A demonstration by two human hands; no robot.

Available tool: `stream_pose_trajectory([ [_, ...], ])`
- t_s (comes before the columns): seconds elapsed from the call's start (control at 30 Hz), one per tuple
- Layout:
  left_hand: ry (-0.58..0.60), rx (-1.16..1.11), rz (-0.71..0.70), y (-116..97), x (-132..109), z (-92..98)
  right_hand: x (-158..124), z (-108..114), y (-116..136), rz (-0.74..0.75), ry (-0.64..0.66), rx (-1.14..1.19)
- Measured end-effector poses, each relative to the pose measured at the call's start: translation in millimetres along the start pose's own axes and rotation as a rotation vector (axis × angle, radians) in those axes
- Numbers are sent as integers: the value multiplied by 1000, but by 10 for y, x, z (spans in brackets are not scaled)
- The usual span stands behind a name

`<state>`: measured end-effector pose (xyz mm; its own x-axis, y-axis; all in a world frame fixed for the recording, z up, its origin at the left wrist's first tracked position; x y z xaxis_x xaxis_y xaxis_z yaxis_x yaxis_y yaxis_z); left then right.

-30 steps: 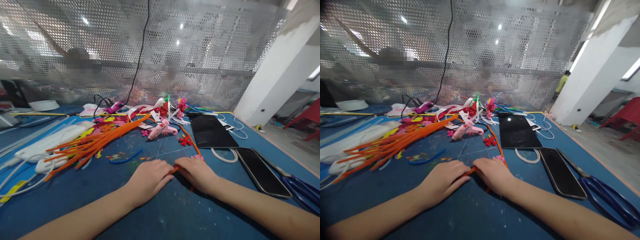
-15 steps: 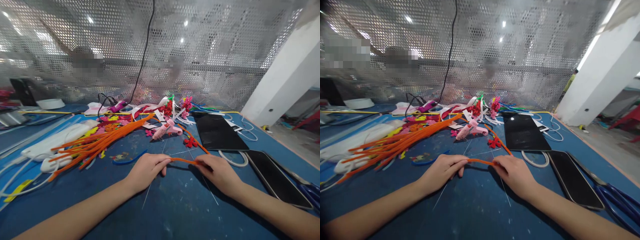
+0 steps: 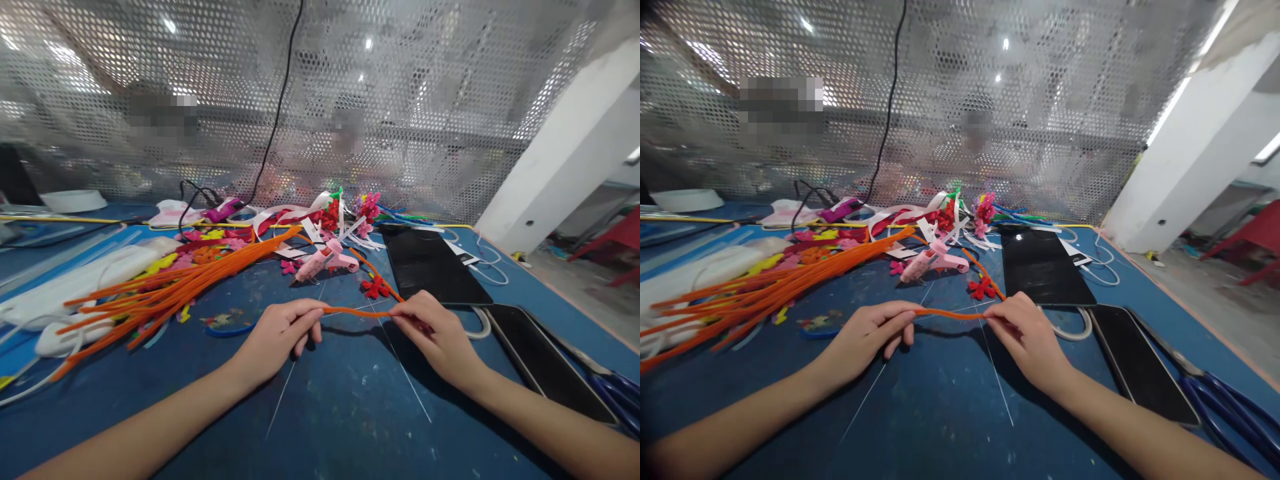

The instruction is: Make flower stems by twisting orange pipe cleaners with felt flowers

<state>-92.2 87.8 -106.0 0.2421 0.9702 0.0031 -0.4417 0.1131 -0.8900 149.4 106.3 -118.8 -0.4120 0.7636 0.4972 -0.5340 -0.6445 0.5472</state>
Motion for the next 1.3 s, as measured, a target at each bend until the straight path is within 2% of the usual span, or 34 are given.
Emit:
stream_pose_trajectory([
  [0.17, 59, 188, -89, 29, 61, 140, 44, 31, -13, 124, 42, -2],
  [0.3, 273, 301, -240, 49, 136, 265, 102, 44, -54, 334, 290, 2],
  [0.37, 388, 292, -259, 60, 155, 291, 117, 45, -77, 377, 392, 28],
  [0.47, 452, 249, -224, 80, 167, 305, 113, 35, -100, 376, 417, 76],
  [0.57, 385, 204, -145, 122, 181, 325, 100, 31, -124, 322, 292, 94],
  [0.67, 238, 141, -59, 176, 204, 365, 103, 52, -158, 179, 126, 78],
  [0.77, 109, 73, -42, 195, 221, 396, 113, 72, -182, 19, 34, 104],
  [0.97, -61, 1, -39, 147, 223, 427, 94, 23, -259, -223, 51, 356],
  [1.3, -206, 28, -136, 153, 222, 475, 96, 29, -261, -284, 50, 404],
])
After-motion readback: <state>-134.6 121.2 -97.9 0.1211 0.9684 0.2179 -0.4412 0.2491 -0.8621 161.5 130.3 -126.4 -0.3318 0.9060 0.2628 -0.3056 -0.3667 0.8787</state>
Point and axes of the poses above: each hand's wrist, its own x-axis towards the middle knuckle, its own z-axis out of the back of the hand, y = z × x, the point moved 2 cm from there along x, towards the middle knuckle, and after that the axes turned 1 degree about -z, right-handed, at the moved point
